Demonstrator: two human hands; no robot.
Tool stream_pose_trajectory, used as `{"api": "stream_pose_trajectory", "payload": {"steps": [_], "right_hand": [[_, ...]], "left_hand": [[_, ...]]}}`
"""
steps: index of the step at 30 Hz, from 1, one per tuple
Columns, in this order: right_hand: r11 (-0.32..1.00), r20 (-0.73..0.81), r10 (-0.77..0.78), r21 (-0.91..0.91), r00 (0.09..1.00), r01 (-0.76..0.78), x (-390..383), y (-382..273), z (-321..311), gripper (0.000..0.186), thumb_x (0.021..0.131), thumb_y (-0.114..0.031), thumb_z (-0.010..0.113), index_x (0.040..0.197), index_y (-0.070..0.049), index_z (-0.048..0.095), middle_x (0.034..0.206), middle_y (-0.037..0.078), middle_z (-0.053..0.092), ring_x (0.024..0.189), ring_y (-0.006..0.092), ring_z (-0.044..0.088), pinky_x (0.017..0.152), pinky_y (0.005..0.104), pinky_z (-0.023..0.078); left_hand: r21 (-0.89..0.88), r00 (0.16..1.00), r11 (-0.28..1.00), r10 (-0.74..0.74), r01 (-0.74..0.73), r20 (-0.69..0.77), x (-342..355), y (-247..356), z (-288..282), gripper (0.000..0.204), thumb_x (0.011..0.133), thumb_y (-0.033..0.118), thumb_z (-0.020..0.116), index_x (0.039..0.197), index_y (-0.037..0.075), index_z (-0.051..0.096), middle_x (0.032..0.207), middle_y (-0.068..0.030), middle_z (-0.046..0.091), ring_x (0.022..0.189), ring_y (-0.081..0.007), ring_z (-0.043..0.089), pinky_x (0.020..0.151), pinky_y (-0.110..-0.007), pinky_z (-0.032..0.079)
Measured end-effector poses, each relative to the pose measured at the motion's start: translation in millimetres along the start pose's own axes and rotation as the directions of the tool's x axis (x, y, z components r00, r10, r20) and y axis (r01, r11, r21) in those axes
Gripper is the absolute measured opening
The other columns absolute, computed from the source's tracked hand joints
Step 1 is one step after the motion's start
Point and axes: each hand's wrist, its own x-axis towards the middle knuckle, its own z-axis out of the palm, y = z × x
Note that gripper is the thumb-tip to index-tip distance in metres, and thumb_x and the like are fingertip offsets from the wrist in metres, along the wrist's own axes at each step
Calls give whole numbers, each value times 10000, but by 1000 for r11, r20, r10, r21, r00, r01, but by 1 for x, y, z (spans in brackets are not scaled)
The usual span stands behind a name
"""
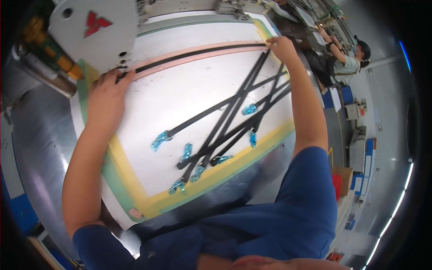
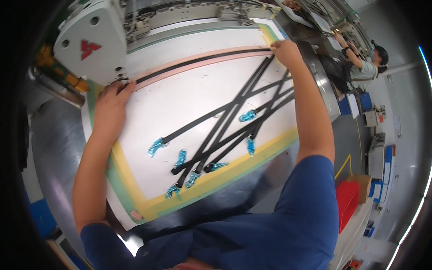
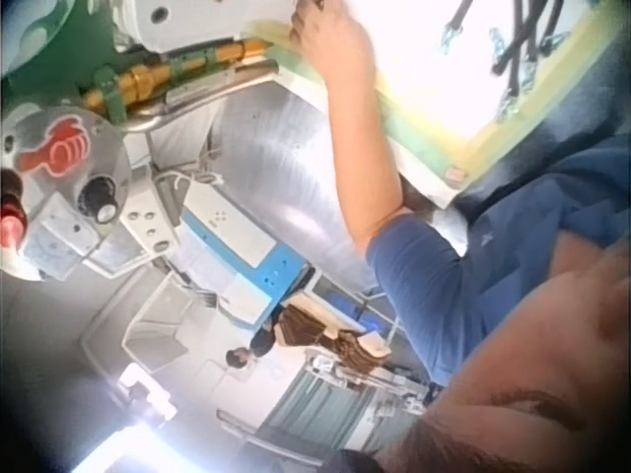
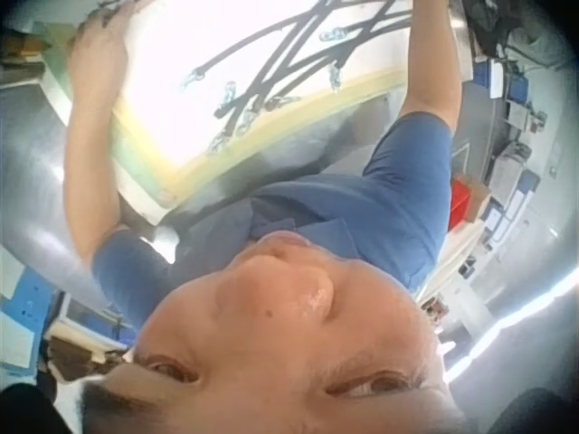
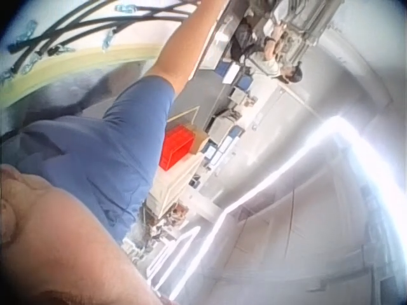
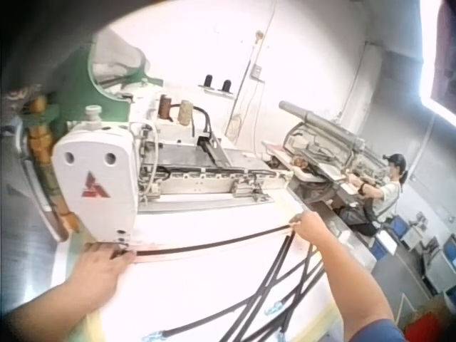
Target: Sewing leather or fabric straps using an industrial machine.
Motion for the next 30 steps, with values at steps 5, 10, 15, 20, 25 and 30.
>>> {"api": "stream_pose_trajectory", "payload": {"steps": [5,10,15,20,25,30], "right_hand": [[999,-24,47,-10,999,-47,-32,-23,1,398,865,-103,619,1225,-106,789,1169,252,746,1131,423,713,1011,471,546],[975,158,-67,-200,985,99,-14,-113,-29,272,918,-188,639,1079,-36,797,1087,246,758,1047,423,726,949,499,556],[822,38,-494,345,868,453,-76,-282,-24,297,996,-219,694,1206,-20,762,1217,164,740,1097,362,718,961,409,567],[714,-2,-649,343,760,610,-111,-329,15,279,905,-175,712,1165,-105,785,1166,93,705,1044,327,716,909,445,580],[711,0,-679,249,734,658,-109,-328,12,205,884,-139,708,1069,-94,781,1095,93,685,990,321,720,835,450,589],[684,29,-716,225,697,694,-104,-332,12,175,892,-139,709,1037,-69,779,1088,92,687,985,318,723,830,446,595]], "left_hand": [[55,996,995,-84,85,-18,1,1,4,482,907,-12,576,1342,136,722,1318,-157,678,1250,-345,616,1090,-470,473],[-354,999,935,-17,-2,-52,6,-8,6,372,910,9,623,1256,61,751,1280,-149,725,1253,-344,631,1107,-474,465],[-131,997,990,45,-54,-68,-10,-4,-22,284,896,91,670,1160,73,771,1163,-115,742,1166,-324,648,1059,-461,473],[-187,999,982,-23,15,-42,-9,-1,-28,374,863,250,750,1191,69,755,1168,-124,717,1140,-332,644,1040,-465,479],[-185,999,983,-27,18,-45,-3,-1,-18,494,863,323,774,1284,69,734,1234,-145,704,1159,-348,643,1045,-458,480],[-92,998,996,3,3,63,-2,-6,-20,599,879,419,737,1349,50,697,1297,-107,700,1209,-321,628,1078,-467,454]]}}
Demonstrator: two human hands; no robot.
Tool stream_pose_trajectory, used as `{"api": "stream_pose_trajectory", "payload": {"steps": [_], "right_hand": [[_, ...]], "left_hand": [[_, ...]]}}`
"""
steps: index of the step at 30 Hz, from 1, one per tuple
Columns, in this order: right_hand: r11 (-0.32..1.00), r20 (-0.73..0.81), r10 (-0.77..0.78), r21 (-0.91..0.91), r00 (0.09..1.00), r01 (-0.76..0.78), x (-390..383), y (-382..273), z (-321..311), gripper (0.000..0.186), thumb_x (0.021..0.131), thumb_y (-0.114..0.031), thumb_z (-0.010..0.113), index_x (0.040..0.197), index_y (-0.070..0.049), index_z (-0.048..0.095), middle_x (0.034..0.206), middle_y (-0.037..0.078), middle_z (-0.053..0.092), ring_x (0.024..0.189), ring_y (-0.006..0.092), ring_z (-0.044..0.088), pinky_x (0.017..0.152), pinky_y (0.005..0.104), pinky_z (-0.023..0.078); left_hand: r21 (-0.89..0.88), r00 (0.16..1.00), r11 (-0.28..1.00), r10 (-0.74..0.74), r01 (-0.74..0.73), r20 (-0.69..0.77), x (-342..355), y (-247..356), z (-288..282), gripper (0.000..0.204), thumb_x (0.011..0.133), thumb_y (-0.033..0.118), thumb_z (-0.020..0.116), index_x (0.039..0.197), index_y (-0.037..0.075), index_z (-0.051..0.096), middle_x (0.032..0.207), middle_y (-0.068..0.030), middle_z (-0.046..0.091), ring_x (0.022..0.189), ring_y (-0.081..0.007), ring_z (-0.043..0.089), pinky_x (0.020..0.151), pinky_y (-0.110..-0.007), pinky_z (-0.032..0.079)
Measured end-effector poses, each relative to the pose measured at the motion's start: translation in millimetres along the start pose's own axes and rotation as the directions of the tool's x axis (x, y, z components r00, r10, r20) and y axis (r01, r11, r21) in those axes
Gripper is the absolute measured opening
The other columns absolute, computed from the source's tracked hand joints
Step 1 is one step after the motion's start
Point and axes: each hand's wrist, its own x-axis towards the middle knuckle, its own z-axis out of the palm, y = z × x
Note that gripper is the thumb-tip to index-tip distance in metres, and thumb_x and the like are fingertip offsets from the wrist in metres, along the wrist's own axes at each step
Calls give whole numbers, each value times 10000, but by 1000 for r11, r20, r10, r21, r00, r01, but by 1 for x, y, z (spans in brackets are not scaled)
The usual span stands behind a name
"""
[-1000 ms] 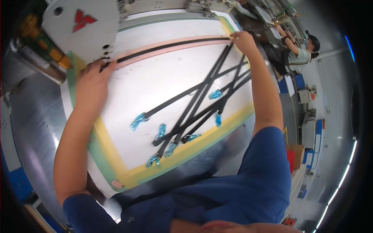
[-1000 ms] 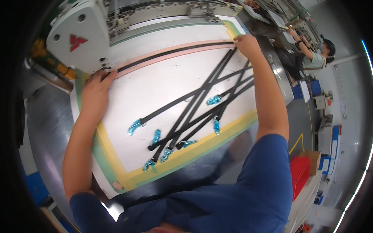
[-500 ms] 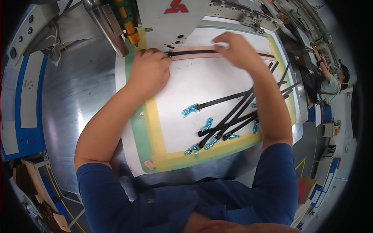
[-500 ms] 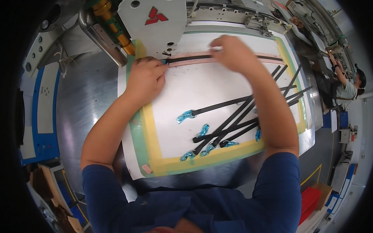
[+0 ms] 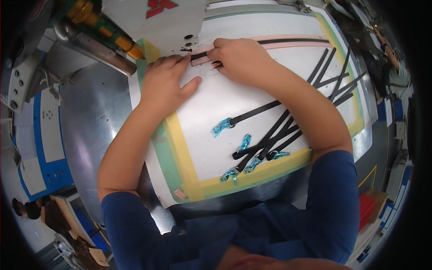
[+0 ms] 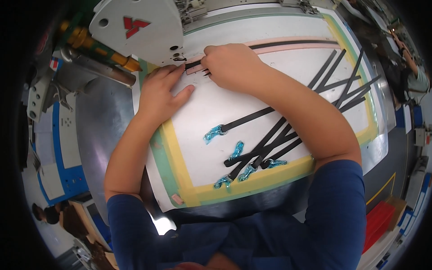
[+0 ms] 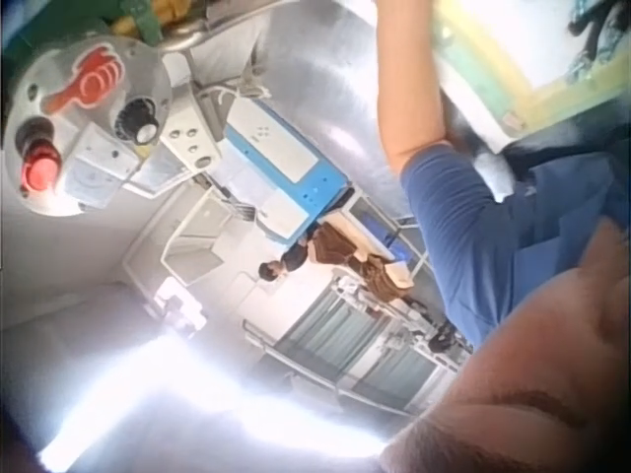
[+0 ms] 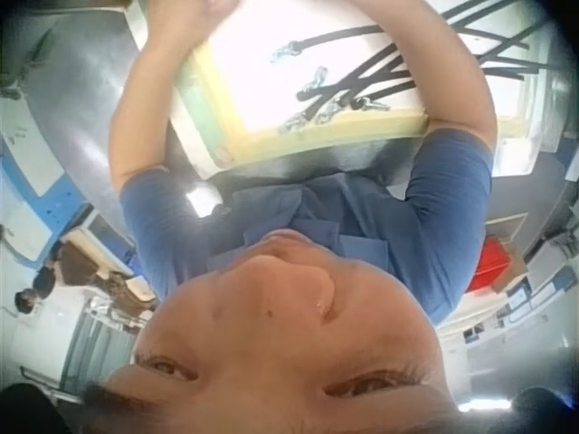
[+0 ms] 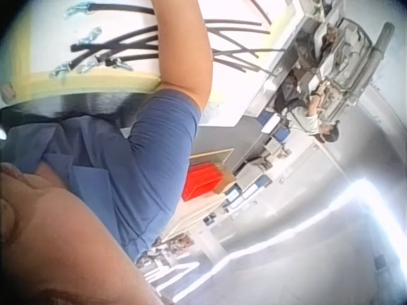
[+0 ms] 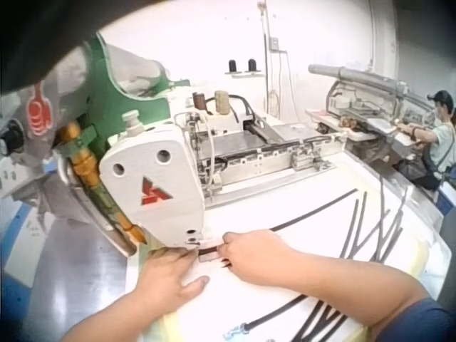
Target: Sewing leather or fabric straps using an industrial machine.
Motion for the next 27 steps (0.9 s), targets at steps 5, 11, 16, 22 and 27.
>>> {"api": "stream_pose_trajectory", "payload": {"steps": [5,11,16,22,27], "right_hand": [[1000,-6,-4,-20,1000,4,-2,1,2,192,896,-141,712,1064,-81,783,1091,95,690,998,320,724,839,441,595],[999,-46,-29,-27,999,28,-2,-1,6,261,893,-146,708,1144,-125,779,1052,100,690,948,320,726,815,441,595],[997,-51,-45,-68,998,41,1,-2,6,309,891,-150,701,1193,-147,770,1022,97,693,889,322,726,778,443,597],[999,-14,10,-48,1000,-11,-2,-4,2,257,915,-142,684,1148,-131,792,1074,101,687,985,317,728,828,441,595],[995,-82,-69,-76,994,63,-3,1,5,321,881,-148,704,1195,-139,768,1008,102,691,882,319,727,770,438,595]], "left_hand": [[59,999,998,32,-33,9,2,4,-2,560,871,401,782,1319,70,727,1281,-109,708,1189,-328,638,1068,-478,460],[71,999,997,26,-24,-27,-3,5,0,571,880,416,752,1329,66,707,1280,-83,707,1208,-289,629,1052,-493,458],[88,1000,996,7,-7,2,-3,6,-1,576,888,418,744,1333,55,701,1283,-89,704,1220,-296,622,1057,-494,456],[75,999,997,-11,8,31,0,11,-4,589,896,428,742,1348,53,698,1315,-117,695,1235,-325,621,1086,-495,447],[72,1000,997,-9,7,28,0,10,-1,595,900,424,748,1360,52,694,1338,-139,689,1239,-349,626,1094,-491,449]]}}
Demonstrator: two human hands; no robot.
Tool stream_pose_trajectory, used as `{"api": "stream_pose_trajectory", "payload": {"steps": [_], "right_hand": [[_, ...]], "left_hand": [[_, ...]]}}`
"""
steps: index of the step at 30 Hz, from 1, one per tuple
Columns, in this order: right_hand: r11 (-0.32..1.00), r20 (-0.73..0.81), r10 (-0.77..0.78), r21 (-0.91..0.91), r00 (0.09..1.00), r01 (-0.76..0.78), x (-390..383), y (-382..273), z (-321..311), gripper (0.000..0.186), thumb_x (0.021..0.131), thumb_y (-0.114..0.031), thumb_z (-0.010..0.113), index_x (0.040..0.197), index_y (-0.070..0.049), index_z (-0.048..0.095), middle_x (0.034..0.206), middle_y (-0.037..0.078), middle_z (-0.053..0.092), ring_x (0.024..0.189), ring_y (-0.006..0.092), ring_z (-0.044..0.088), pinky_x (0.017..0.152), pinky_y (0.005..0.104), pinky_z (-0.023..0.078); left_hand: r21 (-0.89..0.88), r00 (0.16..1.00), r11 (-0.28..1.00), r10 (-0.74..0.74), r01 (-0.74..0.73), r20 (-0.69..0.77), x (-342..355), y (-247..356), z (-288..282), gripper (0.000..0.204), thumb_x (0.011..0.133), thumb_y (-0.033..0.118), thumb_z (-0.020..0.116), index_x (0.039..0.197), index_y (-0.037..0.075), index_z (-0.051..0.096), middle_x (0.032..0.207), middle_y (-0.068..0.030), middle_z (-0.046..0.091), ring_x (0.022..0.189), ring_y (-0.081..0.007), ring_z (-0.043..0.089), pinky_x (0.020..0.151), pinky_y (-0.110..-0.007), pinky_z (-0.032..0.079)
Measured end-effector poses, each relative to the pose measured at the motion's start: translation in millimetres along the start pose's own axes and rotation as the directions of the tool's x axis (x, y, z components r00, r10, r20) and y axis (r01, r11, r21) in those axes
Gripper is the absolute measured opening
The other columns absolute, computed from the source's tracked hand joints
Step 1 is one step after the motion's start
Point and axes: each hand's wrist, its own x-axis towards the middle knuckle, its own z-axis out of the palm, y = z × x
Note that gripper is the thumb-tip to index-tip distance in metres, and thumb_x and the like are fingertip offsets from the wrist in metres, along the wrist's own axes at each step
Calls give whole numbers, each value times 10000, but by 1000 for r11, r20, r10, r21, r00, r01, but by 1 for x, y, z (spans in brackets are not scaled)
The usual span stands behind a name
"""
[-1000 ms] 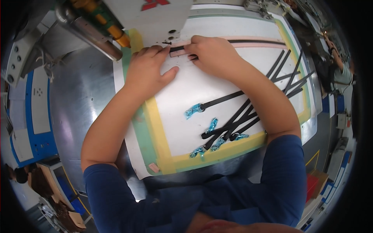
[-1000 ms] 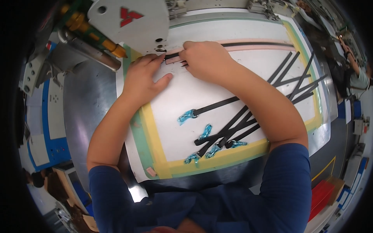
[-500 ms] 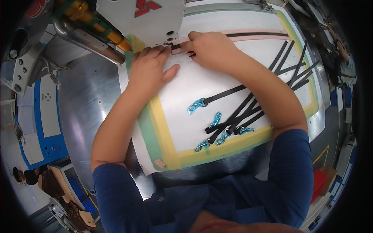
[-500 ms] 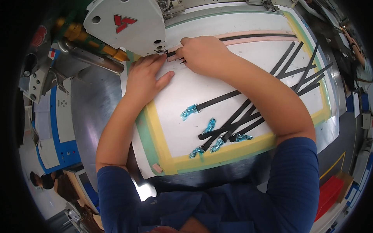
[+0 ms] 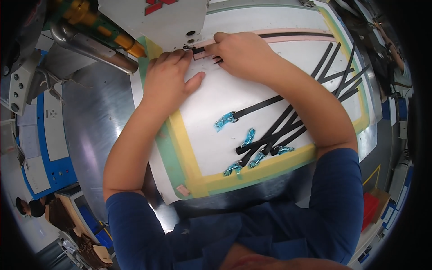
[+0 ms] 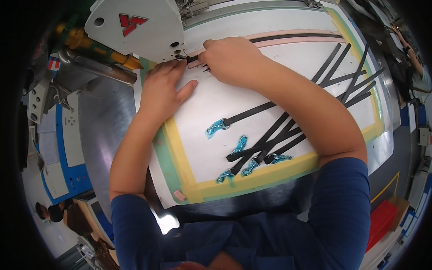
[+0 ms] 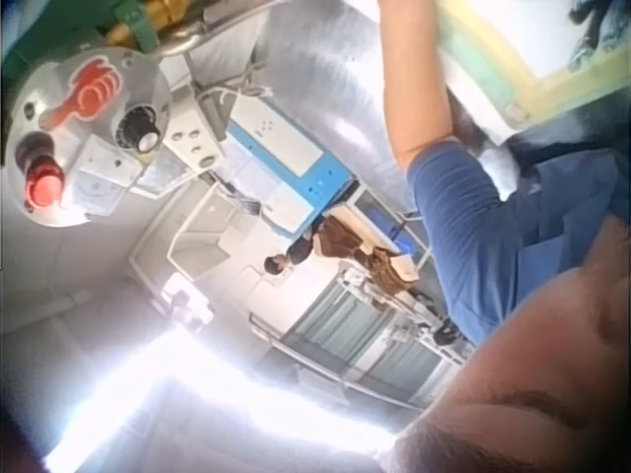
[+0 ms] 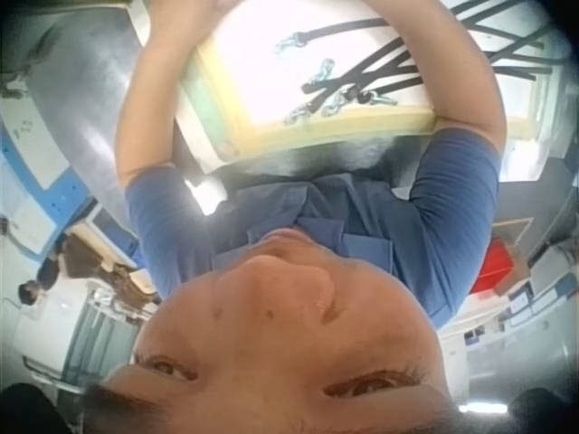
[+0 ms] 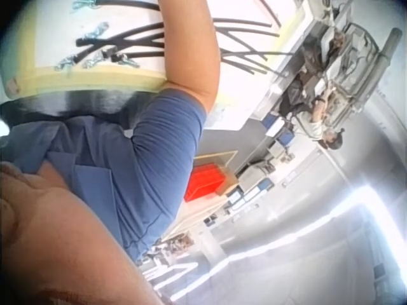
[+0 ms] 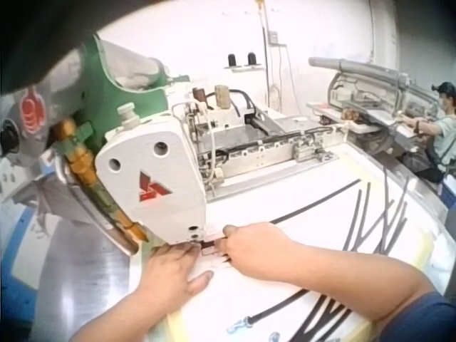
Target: Sewing leather or fabric straps using an industrial machine.
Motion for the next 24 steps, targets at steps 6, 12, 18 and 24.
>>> {"api": "stream_pose_trajectory", "payload": {"steps": [6,12,18,24], "right_hand": [[999,64,45,11,997,-46,0,-8,-4,224,923,-144,674,1112,-107,790,1080,113,690,990,313,733,830,439,600],[1000,31,31,6,999,-31,1,-4,4,350,878,-151,718,1225,-147,764,1066,105,695,903,335,728,792,451,596],[998,57,62,3,996,-62,0,-5,-1,242,916,-163,704,1137,-101,783,1077,116,689,971,327,731,813,444,601],[999,54,52,-7,997,-52,-2,-6,1,268,910,-164,718,1166,-108,781,1079,115,684,939,335,734,810,444,601]], "left_hand": [[-5,1000,1000,-22,22,6,0,5,-4,592,899,411,750,1346,29,690,1308,-150,690,1215,-355,629,1080,-474,463],[7,1000,1000,-22,22,8,-2,4,-2,595,900,410,747,1343,18,686,1309,-153,683,1223,-355,621,1082,-472,461],[-24,1000,1000,-16,16,-4,0,3,0,593,915,409,730,1345,2,678,1332,-150,671,1246,-347,604,1089,-473,453],[-5,1000,1000,-25,25,10,-2,8,-1,608,917,408,729,1357,-6,665,1340,-144,668,1265,-336,590,1092,-463,446]]}}
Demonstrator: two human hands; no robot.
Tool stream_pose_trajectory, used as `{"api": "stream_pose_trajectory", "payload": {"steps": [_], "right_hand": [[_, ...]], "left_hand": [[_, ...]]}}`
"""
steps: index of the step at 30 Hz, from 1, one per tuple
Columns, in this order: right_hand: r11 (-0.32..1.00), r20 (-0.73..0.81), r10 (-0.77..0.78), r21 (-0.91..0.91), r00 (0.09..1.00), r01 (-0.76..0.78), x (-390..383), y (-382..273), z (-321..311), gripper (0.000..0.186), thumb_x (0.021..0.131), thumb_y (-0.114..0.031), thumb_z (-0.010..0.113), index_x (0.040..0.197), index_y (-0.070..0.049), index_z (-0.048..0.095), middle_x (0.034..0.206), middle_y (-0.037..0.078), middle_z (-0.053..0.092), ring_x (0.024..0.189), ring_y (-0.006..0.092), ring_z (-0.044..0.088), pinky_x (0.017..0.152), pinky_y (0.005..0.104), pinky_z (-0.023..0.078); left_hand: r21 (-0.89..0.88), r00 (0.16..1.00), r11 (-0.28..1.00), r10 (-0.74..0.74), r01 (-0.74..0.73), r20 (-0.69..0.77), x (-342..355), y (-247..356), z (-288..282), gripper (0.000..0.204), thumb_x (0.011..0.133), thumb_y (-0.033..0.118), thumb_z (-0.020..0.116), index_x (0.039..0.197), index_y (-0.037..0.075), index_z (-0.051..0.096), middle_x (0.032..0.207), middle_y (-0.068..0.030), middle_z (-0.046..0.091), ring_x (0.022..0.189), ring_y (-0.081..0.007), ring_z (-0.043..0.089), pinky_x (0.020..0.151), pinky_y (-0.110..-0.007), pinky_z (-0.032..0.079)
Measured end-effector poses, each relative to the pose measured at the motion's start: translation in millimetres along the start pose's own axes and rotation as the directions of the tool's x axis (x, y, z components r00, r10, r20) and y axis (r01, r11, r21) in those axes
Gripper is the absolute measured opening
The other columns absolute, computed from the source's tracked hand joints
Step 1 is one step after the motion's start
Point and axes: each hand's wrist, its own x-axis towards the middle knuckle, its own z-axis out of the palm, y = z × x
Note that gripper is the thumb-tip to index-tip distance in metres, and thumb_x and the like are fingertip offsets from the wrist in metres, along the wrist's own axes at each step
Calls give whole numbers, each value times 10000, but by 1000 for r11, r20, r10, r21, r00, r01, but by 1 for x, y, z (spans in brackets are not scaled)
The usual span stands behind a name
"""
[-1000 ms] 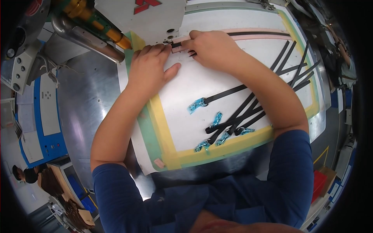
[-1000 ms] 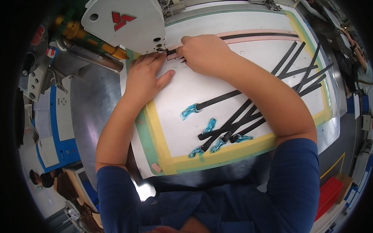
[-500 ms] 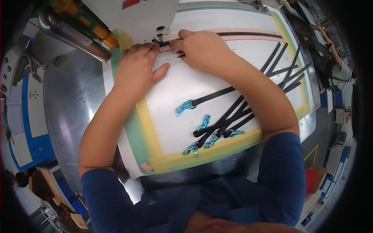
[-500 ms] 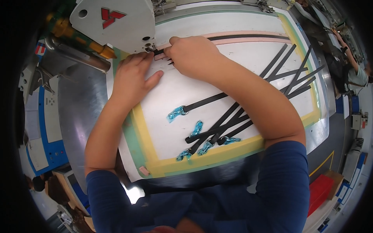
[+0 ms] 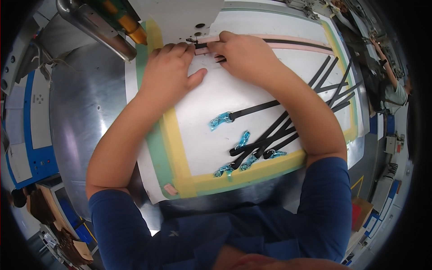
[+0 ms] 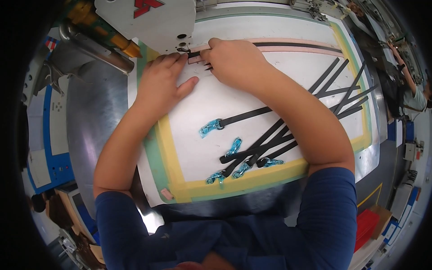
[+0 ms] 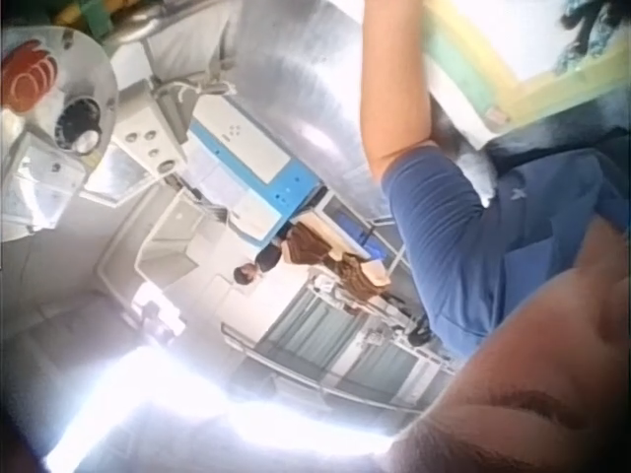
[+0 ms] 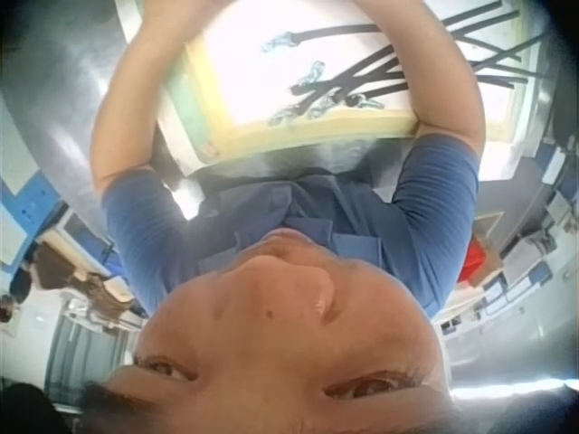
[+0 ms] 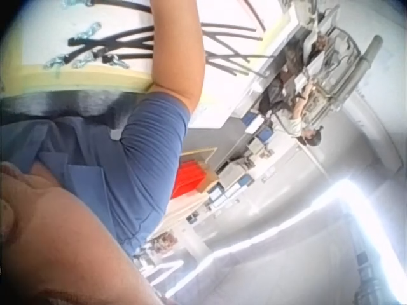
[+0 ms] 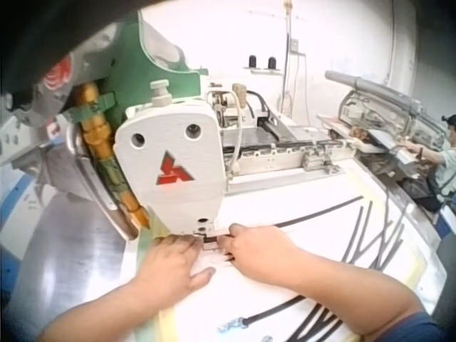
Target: Sewing leather or fabric straps using an industrial machine.
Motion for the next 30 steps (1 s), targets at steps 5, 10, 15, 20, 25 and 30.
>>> {"api": "stream_pose_trajectory", "payload": {"steps": [5,10,15,20,25,30], "right_hand": [[1000,13,-11,19,1000,11,-2,-1,0,276,907,-157,716,1171,-103,779,1081,117,683,957,327,734,814,445,601],[1000,1,-1,17,1000,1,2,-2,-2,307,862,-145,733,1166,-114,753,1081,111,682,951,344,719,820,467,581],[1000,-6,-18,12,1000,18,11,-1,1,287,876,-148,726,1158,-111,761,1073,119,689,952,346,724,819,460,587],[1000,51,21,-20,998,-20,8,-7,-6,274,904,-135,680,1161,-127,775,1087,132,698,979,343,732,844,456,595],[1000,38,12,14,999,-12,-6,2,-7,289,938,-134,630,1183,-153,781,1114,133,704,1013,342,735,868,454,602],[987,51,160,-13,986,-160,-27,25,-18,371,909,-119,676,1269,-162,752,1202,99,693,1121,319,697,934,452,566]], "left_hand": [[2,1000,1000,9,-9,11,-2,2,3,608,913,418,731,1353,2,668,1326,-136,671,1250,-323,599,1083,-457,450],[26,1000,1000,16,-15,-27,0,1,2,596,909,425,731,1337,12,682,1299,-128,677,1227,-314,608,1071,-456,453],[15,998,1000,20,-19,-53,4,1,4,552,915,430,715,1326,61,703,1240,-114,682,1188,-309,614,1063,-462,450],[33,999,999,2,-1,-37,3,8,3,518,919,448,701,1313,112,719,1232,-98,679,1171,-301,616,1053,-456,450],[71,1000,997,-23,23,-15,-4,12,1,511,925,451,695,1320,128,715,1268,-93,670,1199,-299,610,1047,-469,456],[86,997,996,13,-6,-78,-1,9,6,506,944,446,672,1334,125,683,1325,-101,652,1233,-303,599,1060,-481,458]]}}
